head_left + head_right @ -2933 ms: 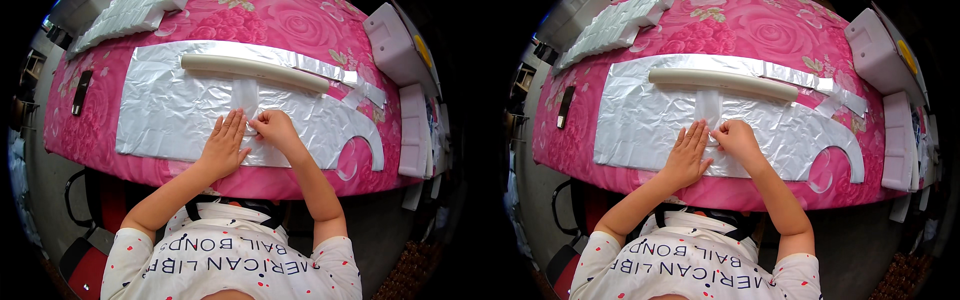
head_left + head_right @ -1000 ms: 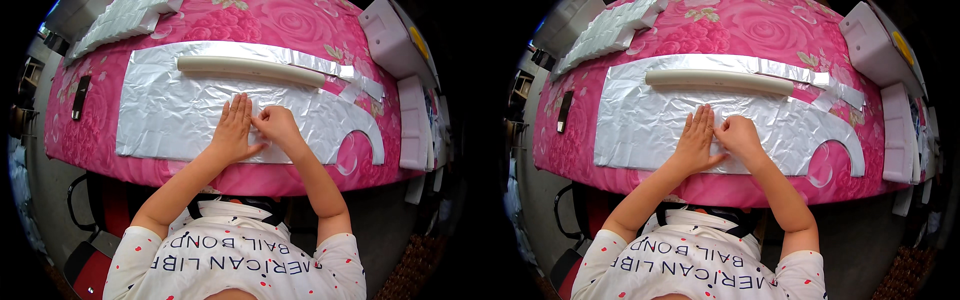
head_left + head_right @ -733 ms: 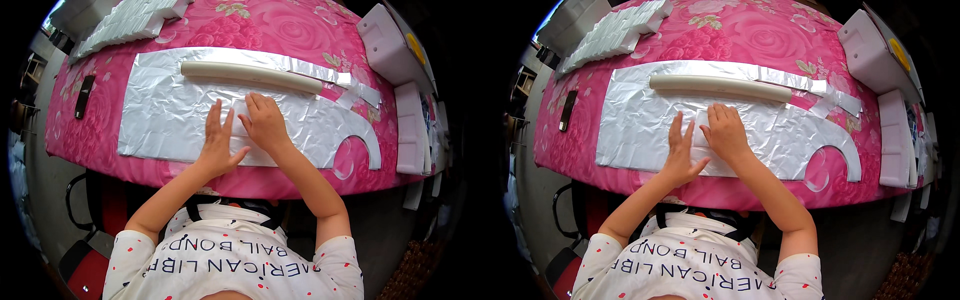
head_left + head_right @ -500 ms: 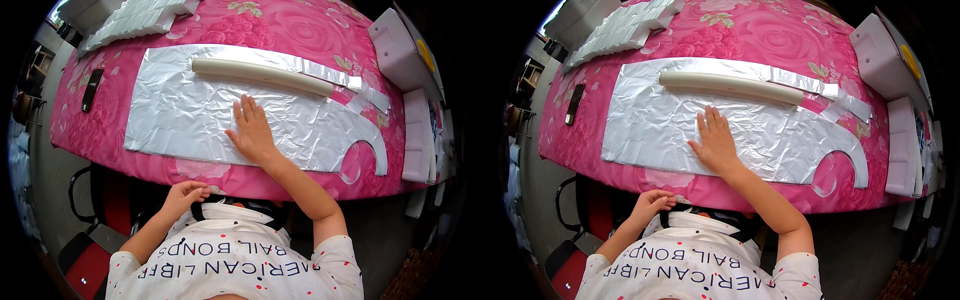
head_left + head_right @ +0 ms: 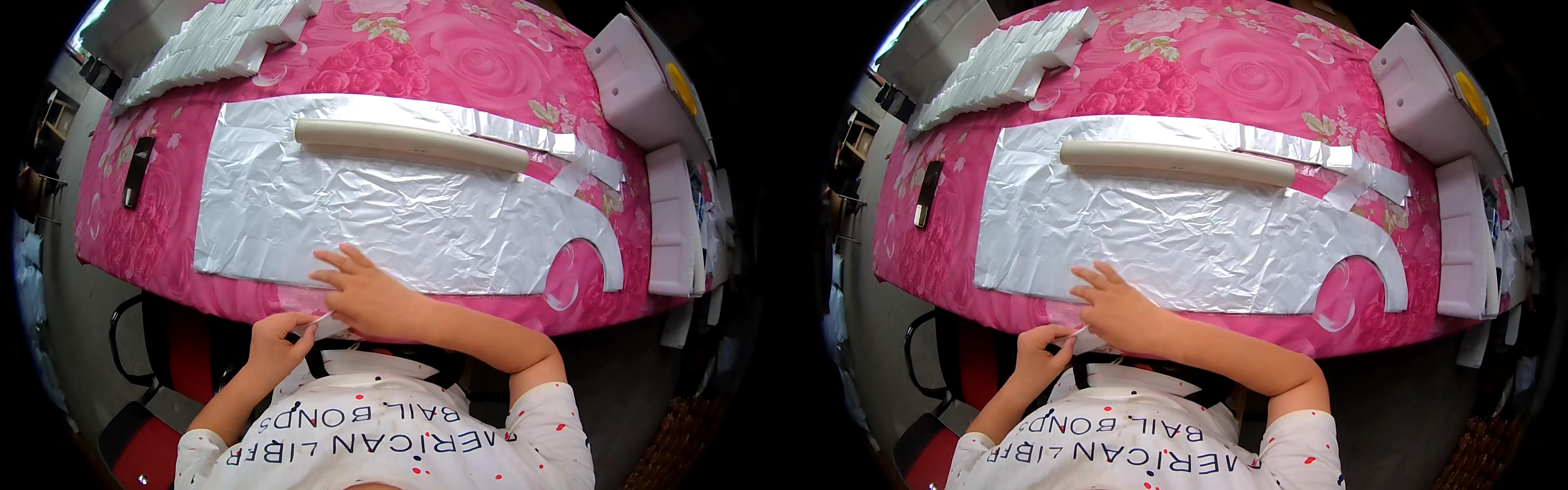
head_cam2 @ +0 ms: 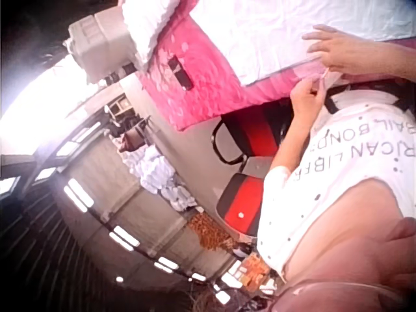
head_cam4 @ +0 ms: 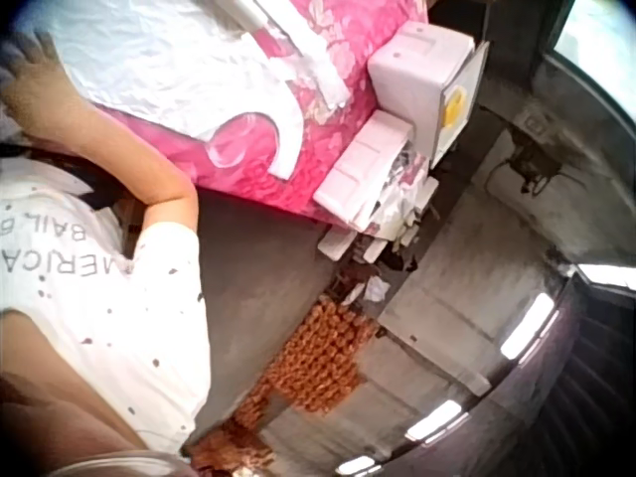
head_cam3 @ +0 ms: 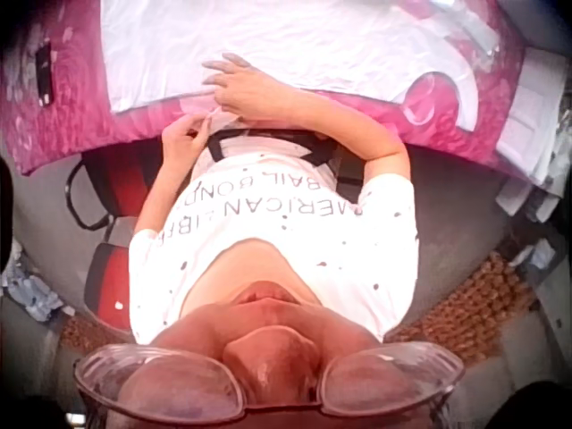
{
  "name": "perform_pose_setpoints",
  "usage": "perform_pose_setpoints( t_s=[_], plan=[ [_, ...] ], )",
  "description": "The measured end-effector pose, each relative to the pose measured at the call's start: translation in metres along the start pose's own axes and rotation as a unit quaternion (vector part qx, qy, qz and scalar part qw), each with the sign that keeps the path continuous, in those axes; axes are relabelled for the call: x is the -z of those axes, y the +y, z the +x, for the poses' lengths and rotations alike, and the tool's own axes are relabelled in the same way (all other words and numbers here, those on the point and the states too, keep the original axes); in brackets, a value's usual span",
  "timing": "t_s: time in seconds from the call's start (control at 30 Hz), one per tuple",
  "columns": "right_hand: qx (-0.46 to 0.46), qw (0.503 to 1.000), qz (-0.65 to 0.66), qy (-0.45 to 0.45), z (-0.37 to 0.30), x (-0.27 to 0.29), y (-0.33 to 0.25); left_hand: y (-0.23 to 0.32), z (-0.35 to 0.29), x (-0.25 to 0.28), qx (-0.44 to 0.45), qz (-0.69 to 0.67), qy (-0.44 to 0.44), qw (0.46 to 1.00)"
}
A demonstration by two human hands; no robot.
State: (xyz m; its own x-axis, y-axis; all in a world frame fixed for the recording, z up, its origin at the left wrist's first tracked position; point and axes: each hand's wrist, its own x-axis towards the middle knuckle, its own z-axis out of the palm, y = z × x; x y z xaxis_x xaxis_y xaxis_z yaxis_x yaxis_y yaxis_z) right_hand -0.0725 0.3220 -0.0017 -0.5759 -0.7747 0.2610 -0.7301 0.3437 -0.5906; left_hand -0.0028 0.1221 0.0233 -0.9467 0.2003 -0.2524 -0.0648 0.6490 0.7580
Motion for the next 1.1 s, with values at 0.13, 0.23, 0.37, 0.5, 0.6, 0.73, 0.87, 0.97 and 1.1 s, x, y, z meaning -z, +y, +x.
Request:
perform_pose_setpoints(
  t_s=[0.13,0.23,0.37,0.5,0.6,0.73,0.87,0.97,1.1],
  plan=[
    [-0.103,0.974,0.023,0.201,0.021,0.066,0.075,0.011,0.019,0.005,-0.116,-0.011,0.118,0.986],
    [-0.325,0.881,0.139,0.314,0.056,0.120,0.150,0.014,0.024,0.006,-0.129,-0.030,0.107,0.985],
    [-0.401,0.872,-0.052,0.276,0.052,0.147,0.226,0.019,0.024,-0.001,-0.157,-0.020,0.086,0.984],
    [-0.296,0.921,-0.115,0.227,0.012,0.140,0.196,0.011,0.025,0.000,-0.156,-0.005,0.079,0.985],
    [-0.275,0.913,-0.231,0.195,-0.043,0.120,0.151,0.010,0.031,-0.008,-0.165,-0.006,0.051,0.985],
    [-0.320,0.905,-0.254,0.118,-0.083,0.121,0.089,0.021,0.060,-0.030,-0.237,0.039,-0.006,0.971],
    [-0.298,0.952,-0.040,0.060,-0.100,0.084,0.041,0.052,0.094,-0.070,-0.275,0.091,-0.007,0.957],
    [-0.254,0.962,-0.054,0.081,-0.124,0.067,0.040,0.064,0.114,-0.100,-0.308,0.143,0.025,0.940],
    [-0.323,0.891,-0.292,0.133,-0.198,0.089,0.089,0.083,0.118,-0.114,-0.337,0.182,-0.007,0.924]
  ],
)
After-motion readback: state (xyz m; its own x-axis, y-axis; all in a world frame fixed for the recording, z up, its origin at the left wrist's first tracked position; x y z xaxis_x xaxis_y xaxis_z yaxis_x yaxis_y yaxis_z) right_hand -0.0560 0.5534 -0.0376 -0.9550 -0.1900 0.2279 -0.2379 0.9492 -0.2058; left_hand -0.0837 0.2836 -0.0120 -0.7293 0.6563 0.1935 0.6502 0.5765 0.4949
